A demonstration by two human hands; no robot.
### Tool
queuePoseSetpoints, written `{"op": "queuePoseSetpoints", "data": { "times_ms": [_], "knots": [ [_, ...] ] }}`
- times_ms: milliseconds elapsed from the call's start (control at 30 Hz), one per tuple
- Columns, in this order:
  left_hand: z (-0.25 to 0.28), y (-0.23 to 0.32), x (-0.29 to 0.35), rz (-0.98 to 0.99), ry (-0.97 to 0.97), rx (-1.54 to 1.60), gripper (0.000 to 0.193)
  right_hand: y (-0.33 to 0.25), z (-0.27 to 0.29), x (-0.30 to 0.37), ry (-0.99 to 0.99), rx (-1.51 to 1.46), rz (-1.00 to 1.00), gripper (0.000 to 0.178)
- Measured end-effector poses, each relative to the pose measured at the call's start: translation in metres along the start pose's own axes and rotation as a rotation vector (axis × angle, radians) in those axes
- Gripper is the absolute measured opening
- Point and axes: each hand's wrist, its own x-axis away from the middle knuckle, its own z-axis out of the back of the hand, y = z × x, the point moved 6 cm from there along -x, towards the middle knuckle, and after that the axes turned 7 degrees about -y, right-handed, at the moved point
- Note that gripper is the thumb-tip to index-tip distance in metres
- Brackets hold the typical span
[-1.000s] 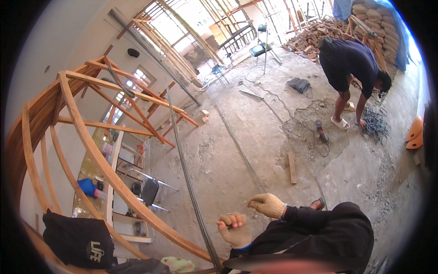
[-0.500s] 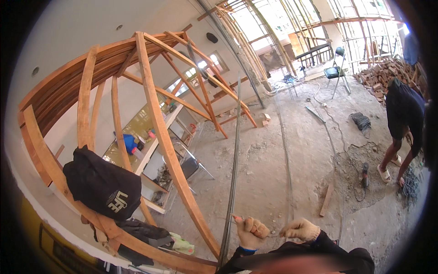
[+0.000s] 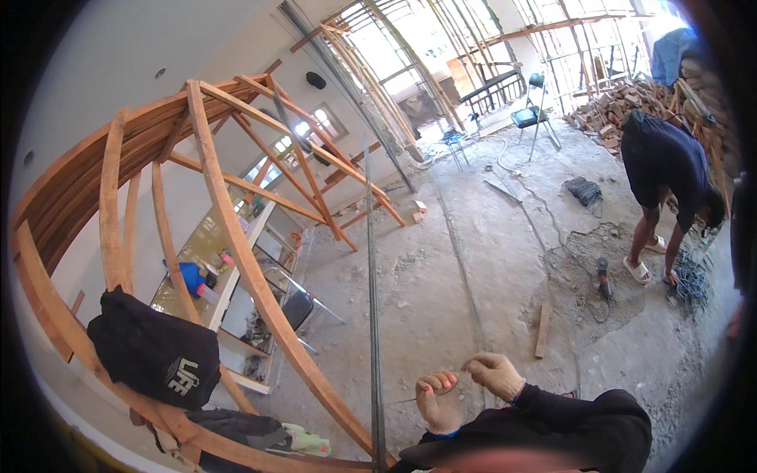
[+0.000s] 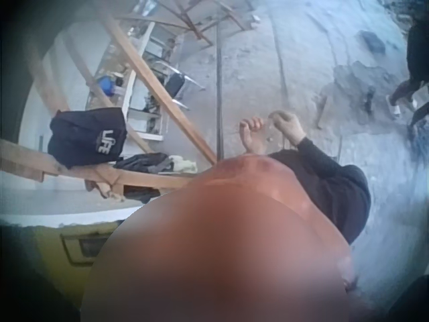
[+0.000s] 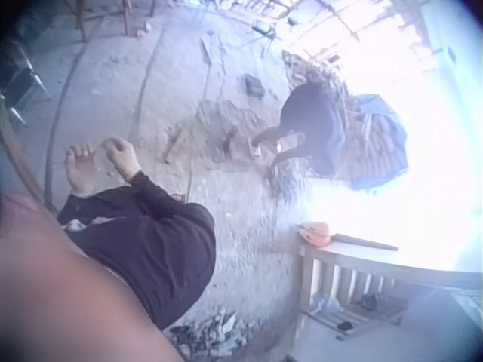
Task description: The person uses pliers to twist wire ties around a metal rebar cage, securing the bars together. They then retrieve a bundle of wire ties from a wooden frame and continue preparing ties for the assembly.
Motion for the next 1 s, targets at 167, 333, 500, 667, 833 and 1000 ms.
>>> {"op": "queuePoseSetpoints", "data": {
  "times_ms": [167, 333, 500, 667, 833, 1000],
  "knots": [
    [0.003, 0.0, -0.014, 0.053, -0.093, 0.076, 0.059, 0.014, -0.017, 0.003, -0.272, 0.507, -0.064, 0.035],
    [0.022, 0.0, -0.015, 0.259, -0.034, 0.073, 0.072, 0.017, -0.025, 0.008, -0.565, 0.747, -0.017, 0.038],
    [0.038, 0.007, -0.027, 0.388, 0.146, -0.008, 0.077, 0.013, -0.033, 0.019, -0.92, 0.669, 0.04, 0.033],
    [0.036, 0.018, -0.033, 0.475, 0.051, 0.154, 0.076, -0.009, -0.018, 0.008, -0.597, 0.208, 0.129, 0.028],
    [0.024, 0.01, -0.029, 0.526, -0.058, 0.178, 0.072, -0.003, -0.009, -0.003, -0.191, 0.168, -0.035, 0.025],
    [0.01, 0.007, -0.03, 0.458, -0.03, 0.208, 0.069, 0.004, -0.03, -0.001, -0.415, 0.628, -0.074, 0.027]
  ]
}}
